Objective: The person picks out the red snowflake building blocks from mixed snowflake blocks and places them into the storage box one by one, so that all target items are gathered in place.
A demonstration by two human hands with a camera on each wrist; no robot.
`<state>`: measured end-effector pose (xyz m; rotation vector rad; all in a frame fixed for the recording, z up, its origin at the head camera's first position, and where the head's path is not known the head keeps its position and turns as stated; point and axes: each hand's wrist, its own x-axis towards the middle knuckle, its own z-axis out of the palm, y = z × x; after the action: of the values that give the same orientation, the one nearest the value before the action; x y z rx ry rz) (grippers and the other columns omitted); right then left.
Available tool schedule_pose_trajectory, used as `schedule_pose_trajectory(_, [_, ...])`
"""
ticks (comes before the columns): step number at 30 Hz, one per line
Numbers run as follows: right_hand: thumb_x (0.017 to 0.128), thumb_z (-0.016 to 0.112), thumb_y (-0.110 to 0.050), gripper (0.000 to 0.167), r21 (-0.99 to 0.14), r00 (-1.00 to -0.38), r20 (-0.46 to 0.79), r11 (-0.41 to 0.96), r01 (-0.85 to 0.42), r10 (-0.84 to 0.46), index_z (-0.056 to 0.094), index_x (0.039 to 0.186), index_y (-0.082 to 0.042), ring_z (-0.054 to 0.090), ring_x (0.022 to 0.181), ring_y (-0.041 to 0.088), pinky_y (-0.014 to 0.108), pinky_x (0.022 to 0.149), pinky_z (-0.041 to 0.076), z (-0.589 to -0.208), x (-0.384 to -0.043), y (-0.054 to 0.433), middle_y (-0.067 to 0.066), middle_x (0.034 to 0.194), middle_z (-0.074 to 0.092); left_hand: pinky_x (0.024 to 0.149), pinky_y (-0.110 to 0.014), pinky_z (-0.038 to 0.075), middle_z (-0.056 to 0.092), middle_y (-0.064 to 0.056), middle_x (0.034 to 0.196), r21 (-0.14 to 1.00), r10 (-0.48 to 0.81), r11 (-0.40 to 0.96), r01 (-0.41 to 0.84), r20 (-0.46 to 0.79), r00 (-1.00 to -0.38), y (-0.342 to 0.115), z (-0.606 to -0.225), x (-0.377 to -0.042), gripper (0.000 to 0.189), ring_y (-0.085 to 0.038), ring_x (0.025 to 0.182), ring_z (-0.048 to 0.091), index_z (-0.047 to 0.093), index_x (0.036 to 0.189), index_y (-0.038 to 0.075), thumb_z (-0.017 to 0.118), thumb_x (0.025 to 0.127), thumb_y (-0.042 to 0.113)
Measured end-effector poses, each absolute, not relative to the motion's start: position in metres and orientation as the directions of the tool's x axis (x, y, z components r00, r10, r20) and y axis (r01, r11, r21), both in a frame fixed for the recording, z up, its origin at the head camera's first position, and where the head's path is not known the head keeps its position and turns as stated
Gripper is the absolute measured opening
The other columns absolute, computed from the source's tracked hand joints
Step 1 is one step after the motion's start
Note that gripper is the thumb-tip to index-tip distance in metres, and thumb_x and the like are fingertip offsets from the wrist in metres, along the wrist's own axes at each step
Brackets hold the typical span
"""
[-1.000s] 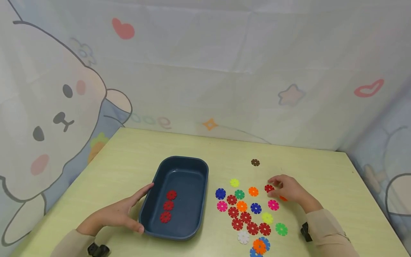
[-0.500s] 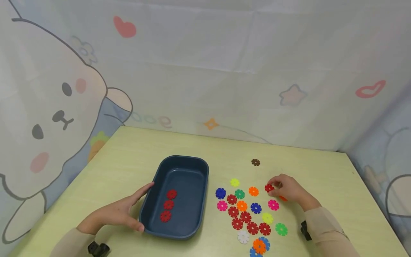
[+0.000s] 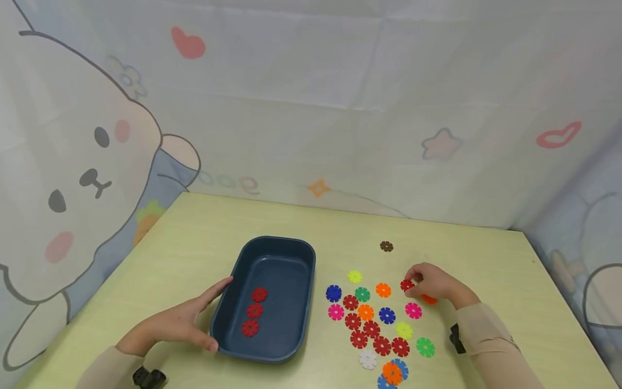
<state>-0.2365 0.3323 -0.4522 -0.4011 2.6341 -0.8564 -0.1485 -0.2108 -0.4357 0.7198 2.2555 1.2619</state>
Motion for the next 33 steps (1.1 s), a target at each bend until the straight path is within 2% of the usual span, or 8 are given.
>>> schedule_pose_trajectory(7, [0.081,0.077,-0.013,0.029,-0.62,-0.899,-0.205,0.762,-0.186,-0.386,0.058,0.098,0.001,0.046,0.086,0.023,0.036,0.076,0.044,-0.4565,-0.2359,0.3325,0.005,0.09,0.052,0.108,-0.065,0.017,0.007,-0.016,0.161,0.87,0.632,0.444,0.217,-0.132,-0.764,-0.2115,-0.4367,-0.1471,0.121,-0.037,0.145,0.009,0.002,0.156,0.014,0.087,0.071,0.024])
schedule_pose_trajectory(14, [0.08,0.078,-0.013,0.03,-0.63,-0.91,-0.193,0.758,-0.172,-0.367,0.055,0.097,-0.003,0.046,0.084,0.021,0.029,0.071,0.044,-0.456,-0.2328,0.3297,0.004,0.085,0.05,0.108,-0.065,0.018,0.008,-0.016,0.161,0.866,0.632,0.448,0.221,-0.132,-0.764,-0.2122,-0.4373,-0.1468,0.12,-0.036,0.145,0.01,0.002,0.156,0.015,0.086,0.071,0.024])
schedule_pose_trajectory(22, [0.08,0.078,-0.015,0.029,-0.642,-0.917,-0.187,0.75,-0.157,-0.352,0.056,0.097,-0.007,0.049,0.078,0.02,0.029,0.066,0.045,-0.4518,-0.2316,0.3291,0.004,0.081,0.053,0.108,-0.065,0.019,0.008,-0.015,0.161,0.862,0.624,0.462,0.21,-0.147,-0.768,-0.212,-0.4354,-0.1461,0.12,-0.037,0.145,0.01,0.002,0.156,0.017,0.086,0.072,0.025])
schedule_pose_trajectory(33, [0.083,0.076,-0.021,0.032,-0.686,-0.915,-0.202,0.718,-0.122,-0.35,0.058,0.104,-0.004,0.048,0.065,0.017,0.025,0.058,0.041,-0.4537,-0.2334,0.3274,0.001,0.072,0.052,0.109,-0.064,0.018,0.008,-0.016,0.161,0.859,0.622,0.469,0.205,-0.156,-0.768,-0.21,-0.4336,-0.147,0.121,-0.037,0.145,0.01,0.002,0.156,0.016,0.087,0.071,0.027])
